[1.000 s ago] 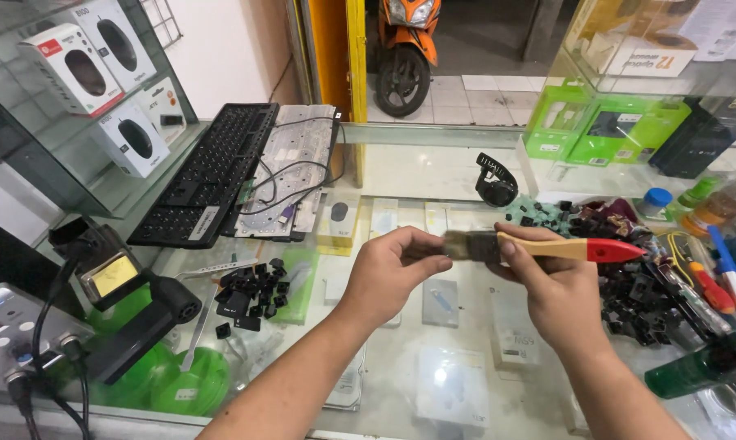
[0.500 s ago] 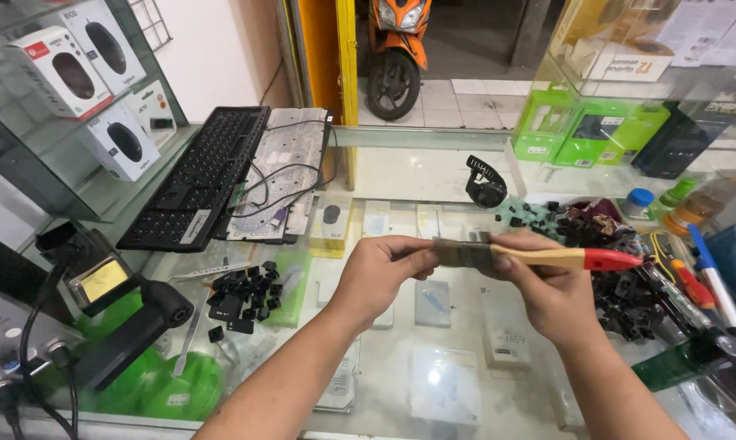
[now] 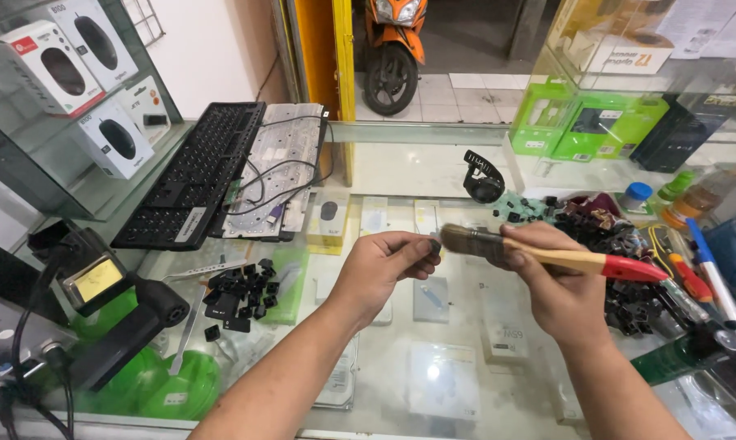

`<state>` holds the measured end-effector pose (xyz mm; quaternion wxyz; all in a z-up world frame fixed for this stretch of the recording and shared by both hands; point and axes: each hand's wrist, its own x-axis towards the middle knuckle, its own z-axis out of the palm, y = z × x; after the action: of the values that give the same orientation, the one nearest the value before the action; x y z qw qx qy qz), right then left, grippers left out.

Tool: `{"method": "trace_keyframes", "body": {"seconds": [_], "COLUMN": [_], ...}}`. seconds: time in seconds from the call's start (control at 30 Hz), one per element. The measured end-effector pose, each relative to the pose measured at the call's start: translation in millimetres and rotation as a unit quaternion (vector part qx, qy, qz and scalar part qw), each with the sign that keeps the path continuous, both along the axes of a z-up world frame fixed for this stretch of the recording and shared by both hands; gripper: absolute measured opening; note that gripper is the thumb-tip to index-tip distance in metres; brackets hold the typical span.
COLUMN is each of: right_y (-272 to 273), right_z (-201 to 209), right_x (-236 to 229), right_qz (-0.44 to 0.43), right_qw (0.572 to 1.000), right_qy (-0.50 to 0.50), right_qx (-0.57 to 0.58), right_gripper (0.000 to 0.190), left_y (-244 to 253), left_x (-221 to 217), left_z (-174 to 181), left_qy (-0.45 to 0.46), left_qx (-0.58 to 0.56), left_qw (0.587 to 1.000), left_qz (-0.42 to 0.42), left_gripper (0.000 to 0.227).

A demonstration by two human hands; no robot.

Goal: Cleaning small black plastic components using a paintbrush on a glass counter

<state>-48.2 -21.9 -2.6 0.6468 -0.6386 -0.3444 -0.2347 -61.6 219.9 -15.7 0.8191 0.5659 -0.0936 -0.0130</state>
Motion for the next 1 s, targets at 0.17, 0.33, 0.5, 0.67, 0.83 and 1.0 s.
{"method": "trace_keyframes", "body": {"seconds": [0.17,0.33,0.5,0.67,0.83,1.0], "right_y": [9.2,23.2,20.1,15.6,-5.0,-13.2], "right_z": [3.3,9.0,10.4,7.0,-6.9,-17.8], "right_x": [-4.0,-13.9,-15.3,-4.0,13.0,18.8], "right_qz": [-0.026,-0.038,-0.026,-0.116,-0.237,-0.278], "right_qw": [0.997,0.986,0.992,0.979,0.943,0.943], "right_qy": [0.070,0.153,0.123,0.121,0.099,-0.008], "right_qx": [-0.002,0.052,0.028,-0.115,-0.210,-0.184], "right_gripper": [0.024,0.026,0.023,0.023,0.022,0.018], "left_y": [-0.2,3.1,5.3,4.4,41.2,129.3], "left_x": [-0.6,2.1,-3.1,-1.5,-52.5,-88.6], "left_z": [-3.2,-7.8,7.3,8.7,83.4,75.2], "left_qy": [-0.016,-0.038,-0.050,-0.063,-0.068,0.046], "left_qx": [0.004,0.038,0.082,0.127,0.382,0.683], "left_qw": [1.000,0.999,0.995,0.987,0.911,0.693], "left_qz": [-0.015,-0.006,0.033,0.077,0.139,0.224], "left_gripper": [0.028,0.028,0.032,0.028,0.042,0.023]}}
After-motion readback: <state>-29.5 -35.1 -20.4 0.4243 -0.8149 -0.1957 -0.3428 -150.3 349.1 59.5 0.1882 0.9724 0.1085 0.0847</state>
